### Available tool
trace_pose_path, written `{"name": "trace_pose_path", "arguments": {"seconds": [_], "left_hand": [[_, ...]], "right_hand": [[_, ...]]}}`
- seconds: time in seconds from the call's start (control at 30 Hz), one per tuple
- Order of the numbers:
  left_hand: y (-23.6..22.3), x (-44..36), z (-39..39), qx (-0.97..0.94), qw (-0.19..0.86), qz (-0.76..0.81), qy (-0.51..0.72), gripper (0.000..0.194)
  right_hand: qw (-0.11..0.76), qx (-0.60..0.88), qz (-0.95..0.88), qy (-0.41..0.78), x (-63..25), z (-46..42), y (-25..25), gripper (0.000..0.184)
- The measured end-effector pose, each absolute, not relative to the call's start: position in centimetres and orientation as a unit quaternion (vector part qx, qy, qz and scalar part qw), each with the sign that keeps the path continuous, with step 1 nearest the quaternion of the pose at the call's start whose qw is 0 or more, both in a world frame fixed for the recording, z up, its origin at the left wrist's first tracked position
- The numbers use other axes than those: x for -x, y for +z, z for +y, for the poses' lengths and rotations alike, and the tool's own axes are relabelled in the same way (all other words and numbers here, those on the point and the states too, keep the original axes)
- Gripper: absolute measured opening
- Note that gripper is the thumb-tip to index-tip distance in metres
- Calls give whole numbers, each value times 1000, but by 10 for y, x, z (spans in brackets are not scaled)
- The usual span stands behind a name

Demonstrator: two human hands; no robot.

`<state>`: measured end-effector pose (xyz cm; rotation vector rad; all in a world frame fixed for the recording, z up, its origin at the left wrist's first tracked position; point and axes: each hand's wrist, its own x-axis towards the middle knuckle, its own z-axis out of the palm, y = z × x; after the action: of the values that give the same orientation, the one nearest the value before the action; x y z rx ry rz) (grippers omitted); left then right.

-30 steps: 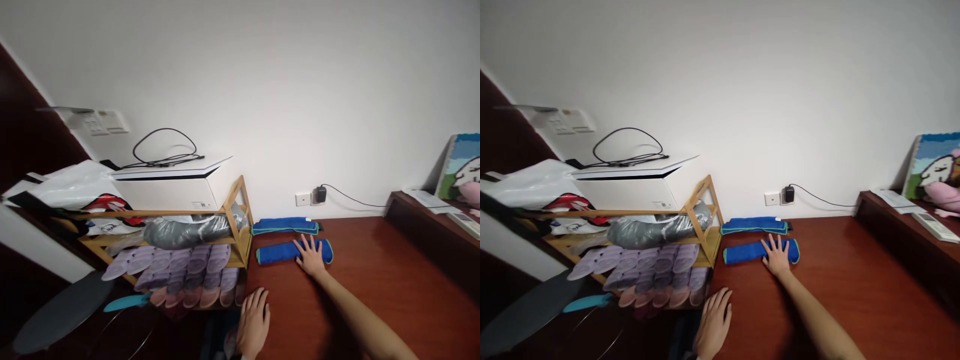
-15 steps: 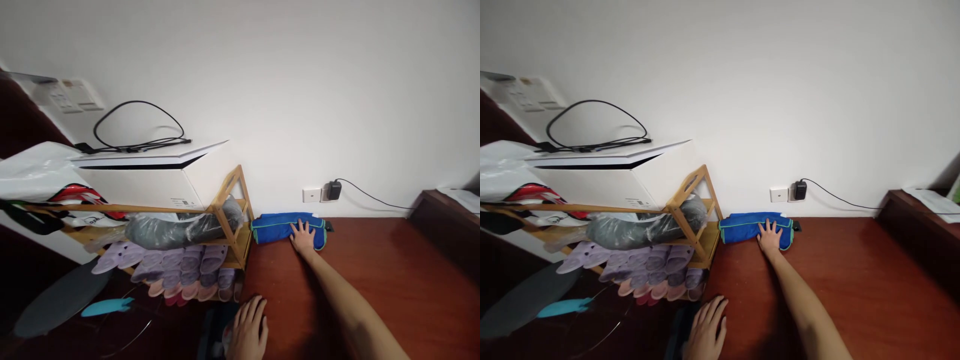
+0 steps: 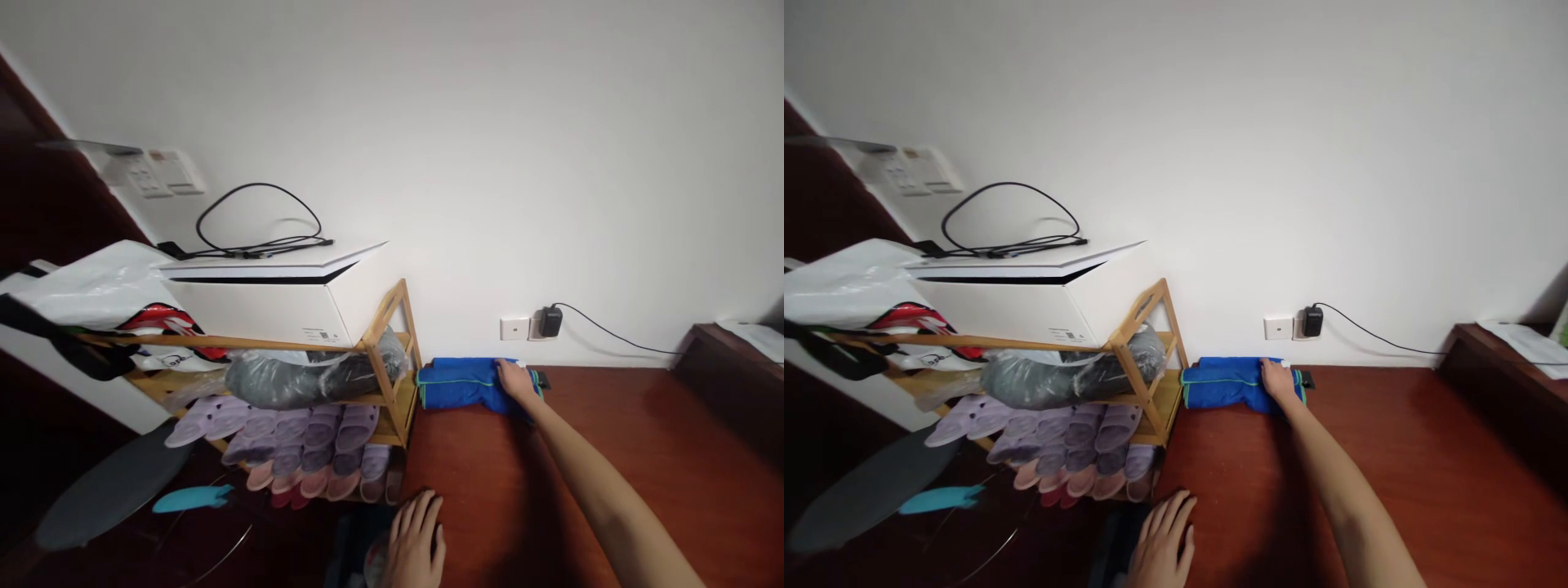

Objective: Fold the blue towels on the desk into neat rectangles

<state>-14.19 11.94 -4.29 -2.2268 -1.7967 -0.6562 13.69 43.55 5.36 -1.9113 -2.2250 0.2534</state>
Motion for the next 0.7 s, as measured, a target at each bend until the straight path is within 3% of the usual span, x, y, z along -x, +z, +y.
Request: {"name": "trace_pose_path", "arguments": {"seconds": [0.2, 0.43, 0.6, 0.7], "left_hand": [[-42, 144, 121, 763, 145, -590, -221, 51], [-46, 146, 121, 768, 146, -585, -219, 51], [-49, 147, 121, 760, 121, -597, -225, 51], [-47, 144, 121, 752, 101, -613, -222, 49]], "right_hand": [[54, 678, -730, 69, -136, 458, 55, 47], [62, 662, -747, 16, -131, 456, 65, 30], [125, 628, -767, -39, -137, 438, 99, 35], [235, 587, -771, -80, -146, 416, 149, 41]]}}
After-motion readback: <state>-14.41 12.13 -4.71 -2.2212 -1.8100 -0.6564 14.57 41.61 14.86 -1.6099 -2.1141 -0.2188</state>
